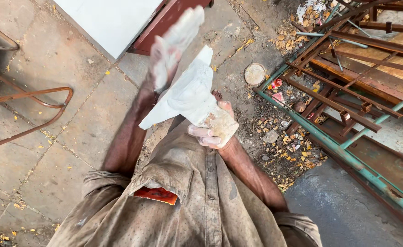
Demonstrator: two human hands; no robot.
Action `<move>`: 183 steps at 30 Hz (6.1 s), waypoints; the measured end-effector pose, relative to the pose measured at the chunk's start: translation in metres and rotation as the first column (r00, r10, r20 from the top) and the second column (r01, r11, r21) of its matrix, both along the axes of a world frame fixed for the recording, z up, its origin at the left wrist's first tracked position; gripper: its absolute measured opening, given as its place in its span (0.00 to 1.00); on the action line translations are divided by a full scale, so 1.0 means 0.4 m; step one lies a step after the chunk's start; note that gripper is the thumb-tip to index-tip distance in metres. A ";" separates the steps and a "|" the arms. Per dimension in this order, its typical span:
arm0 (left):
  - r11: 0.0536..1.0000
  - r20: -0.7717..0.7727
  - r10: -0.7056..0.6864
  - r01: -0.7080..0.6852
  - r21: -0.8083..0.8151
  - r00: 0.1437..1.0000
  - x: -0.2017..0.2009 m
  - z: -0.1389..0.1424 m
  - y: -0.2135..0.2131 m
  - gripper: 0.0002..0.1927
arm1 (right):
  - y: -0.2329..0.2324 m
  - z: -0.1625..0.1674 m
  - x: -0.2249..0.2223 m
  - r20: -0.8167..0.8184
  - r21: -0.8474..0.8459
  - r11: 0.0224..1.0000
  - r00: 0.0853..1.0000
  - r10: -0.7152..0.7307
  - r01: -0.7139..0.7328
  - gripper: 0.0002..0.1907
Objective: The person applies putty to the edges and surfaces of a wooden cabinet using a putty knife. They repeatedly scoop putty from a container and spread it along the cabinet's edges and corners, smoothing the surface.
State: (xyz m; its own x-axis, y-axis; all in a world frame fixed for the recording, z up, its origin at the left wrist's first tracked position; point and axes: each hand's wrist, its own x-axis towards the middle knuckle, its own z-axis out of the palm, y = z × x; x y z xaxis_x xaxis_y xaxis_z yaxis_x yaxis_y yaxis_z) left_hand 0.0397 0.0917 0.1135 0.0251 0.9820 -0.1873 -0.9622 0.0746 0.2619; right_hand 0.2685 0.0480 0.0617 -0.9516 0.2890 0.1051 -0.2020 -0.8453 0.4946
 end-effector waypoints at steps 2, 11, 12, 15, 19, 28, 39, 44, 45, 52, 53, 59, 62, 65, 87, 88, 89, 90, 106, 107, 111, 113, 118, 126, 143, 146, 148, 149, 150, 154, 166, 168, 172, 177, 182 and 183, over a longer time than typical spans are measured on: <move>0.988 0.184 0.152 -0.149 -0.029 0.971 0.000 -0.008 0.062 0.47 | 0.025 -0.016 0.003 0.083 -0.093 0.995 0.996 0.040 -0.032 0.39; 0.899 -0.202 -0.375 0.408 0.159 0.905 -0.159 -0.139 0.151 0.49 | 0.197 -0.036 0.062 0.299 0.269 0.963 0.951 -0.073 -0.011 0.29; 0.907 -0.294 -0.374 0.414 0.083 0.879 -0.169 -0.159 0.152 0.51 | 0.225 -0.034 0.062 0.366 0.346 0.938 0.923 -0.117 -0.019 0.25; 0.919 -0.131 0.160 -0.197 -0.341 0.978 -0.128 -0.236 0.190 0.46 | 0.308 -0.034 0.034 0.483 0.605 0.792 0.752 -0.449 0.085 0.33; 0.992 0.550 -0.035 -0.037 0.118 0.835 0.039 -0.357 0.214 0.51 | 0.377 -0.055 -0.050 -0.079 0.601 -0.335 0.364 -0.928 -0.726 0.41; 0.813 0.261 0.546 -0.427 -0.396 0.796 0.169 -0.390 0.192 0.46 | 0.367 -0.178 0.019 0.250 0.490 -0.347 0.510 -0.823 -0.800 0.43; 0.827 -0.250 0.071 -0.197 -0.526 0.966 0.120 -0.629 0.300 0.46 | 0.538 -0.240 0.097 0.791 0.590 0.539 0.566 -0.234 -0.601 0.46; 0.773 -0.184 0.095 -0.189 -0.606 0.978 0.087 -0.591 0.334 0.46 | 0.576 -0.243 0.116 0.713 0.681 -0.013 0.667 -0.218 -0.732 0.47; 0.793 -0.121 0.179 -0.216 -0.570 0.976 0.069 -0.578 0.323 0.46 | 0.584 -0.254 0.126 0.868 0.452 0.229 0.484 0.112 -0.862 0.44; 0.675 -0.077 0.378 -0.332 -0.659 0.922 0.072 -0.571 0.156 0.34 | 0.594 -0.370 0.144 0.774 0.542 0.798 0.526 -0.353 -0.263 0.34; 0.693 0.011 0.460 -0.351 -0.629 0.888 0.086 -0.581 0.145 0.34 | 0.578 -0.381 0.125 0.762 0.629 0.688 0.461 -0.454 -0.362 0.36; 0.827 0.290 0.533 -0.416 -0.379 0.795 0.165 -0.618 0.213 0.40 | 0.414 -0.378 0.030 0.249 0.572 -0.283 0.491 -0.835 -0.770 0.41; 0.837 0.305 0.540 -0.464 -0.289 0.785 0.167 -0.586 0.258 0.40 | 0.370 -0.392 0.064 0.340 0.584 -0.238 0.501 -0.796 -0.776 0.41; 0.796 0.096 0.562 -0.506 -0.334 0.821 0.129 -0.530 0.266 0.45 | 0.404 -0.437 0.112 0.542 0.518 -0.169 0.474 -0.693 -0.839 0.43; 0.491 -0.052 0.669 -0.494 -0.717 0.741 0.099 -0.538 -0.137 0.44 | 0.821 -0.565 -0.309 0.529 0.842 0.471 0.239 -0.814 -0.261 0.38; 0.500 -0.031 0.667 -0.477 -0.723 0.745 0.102 -0.539 -0.131 0.44 | 0.819 -0.559 -0.306 0.528 0.842 0.465 0.239 -0.815 -0.273 0.38; 0.505 -0.014 0.666 -0.465 -0.727 0.746 0.105 -0.538 -0.126 0.43 | 0.830 -0.555 -0.307 0.528 0.841 0.461 0.244 -0.813 -0.283 0.38; 0.514 0.007 0.663 -0.449 -0.731 0.749 0.108 -0.536 -0.120 0.43 | 0.828 -0.545 -0.304 0.526 0.841 0.455 0.244 -0.815 -0.293 0.38; 0.792 -0.309 0.211 -0.347 -0.501 0.927 0.099 -0.616 0.150 0.35 | 0.511 -0.394 0.046 0.816 0.524 0.676 0.533 -0.224 -0.518 0.45; 0.801 -0.403 0.078 -0.298 -0.519 0.912 0.100 -0.634 0.183 0.37 | 0.498 -0.381 0.050 0.829 0.508 0.658 0.523 -0.198 -0.556 0.46; 0.736 -0.398 -0.167 -0.154 -0.659 0.902 0.055 -0.639 0.259 0.42 | 0.465 -0.381 0.072 0.394 0.835 -0.171 0.785 -0.477 -0.523 0.42; 0.757 -0.241 0.068 -0.207 -0.620 0.968 0.027 -0.614 0.255 0.41 | 0.459 -0.403 0.099 0.791 0.612 0.083 0.608 -0.073 -0.786 0.39; 0.709 -0.099 0.303 -0.293 -0.641 0.948 0.012 -0.587 0.155 0.33 | 0.516 -0.458 0.128 0.728 0.495 0.831 0.643 -0.239 -0.252 0.37; 0.584 -0.171 0.247 -0.287 -0.759 0.954 0.159 -0.772 -0.058 0.30 | 0.867 -0.671 -0.054 -0.356 0.287 -0.467 0.359 -0.863 -0.837 0.47; 0.531 0.124 0.451 -0.154 -0.833 0.884 0.282 -0.945 -0.172 0.35 | 1.016 -0.902 -0.233 -0.623 0.346 -0.569 0.271 -0.734 -0.746 0.45; 0.497 -0.007 0.478 -0.277 -0.822 0.879 0.277 -0.935 -0.138 0.29 | 1.020 -0.934 -0.249 -0.598 0.368 -0.554 0.267 -0.756 -0.747 0.43; 0.454 -0.056 0.443 -0.278 -0.847 0.895 0.277 -0.926 -0.121 0.29 | 1.006 -0.938 -0.240 -0.485 0.351 -0.515 0.319 -0.814 -0.782 0.40; 0.447 -0.081 0.412 -0.278 -0.850 0.908 0.276 -0.925 -0.114 0.29 | 0.997 -0.935 -0.233 -0.414 0.335 -0.490 0.342 -0.844 -0.805 0.38; 0.476 -0.036 0.434 -0.264 -0.839 0.900 0.278 -0.924 -0.110 0.29 | 0.983 -0.928 -0.221 -0.477 0.355 -0.489 0.296 -0.828 -0.796 0.41; 0.521 0.009 0.458 -0.260 -0.813 0.889 0.293 -0.933 -0.117 0.29 | 0.896 -0.889 -0.194 -0.519 0.392 -0.494 0.257 -0.815 -0.776 0.47; 0.610 0.001 0.487 -0.339 -0.716 0.874 0.297 -0.959 -0.175 0.30 | 0.853 -0.954 -0.339 -0.622 0.402 -0.556 0.229 -0.749 -0.727 0.44; 0.578 -0.012 0.480 -0.326 -0.748 0.877 0.286 -0.955 -0.169 0.29 | 0.844 -0.976 -0.343 -0.595 0.371 -0.544 0.257 -0.761 -0.753 0.40; 0.588 0.032 0.512 -0.324 -0.741 0.858 0.278 -0.951 -0.147 0.27 | 0.823 -0.978 -0.303 -0.556 0.330 -0.498 0.261 -0.789 -0.802 0.38; 0.528 0.031 0.502 -0.278 -0.802 0.864 0.290 -0.950 -0.126 0.25 | 0.863 -0.911 -0.250 -0.585 0.384 -0.480 0.194 -0.788 -0.789 0.41; 0.563 0.075 0.542 -0.295 -0.772 0.837 0.293 -0.954 -0.127 0.25 | 0.906 -0.854 -0.257 -0.571 0.351 -0.521 0.263 -0.777 -0.778 0.43; 0.564 0.063 0.524 -0.291 -0.773 0.850 0.291 -0.955 -0.129 0.25 | 0.907 -0.849 -0.258 -0.567 0.346 -0.522 0.269 -0.779 -0.780 0.44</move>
State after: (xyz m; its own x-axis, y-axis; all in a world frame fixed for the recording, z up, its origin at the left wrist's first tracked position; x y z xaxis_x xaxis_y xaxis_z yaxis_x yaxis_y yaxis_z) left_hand 0.1560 0.0401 -0.2683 -0.1821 0.4478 -0.8754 -0.9544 -0.2948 0.0477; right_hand 0.1651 0.4108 -0.2780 -0.5408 0.6270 0.5608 0.3251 0.7706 -0.5481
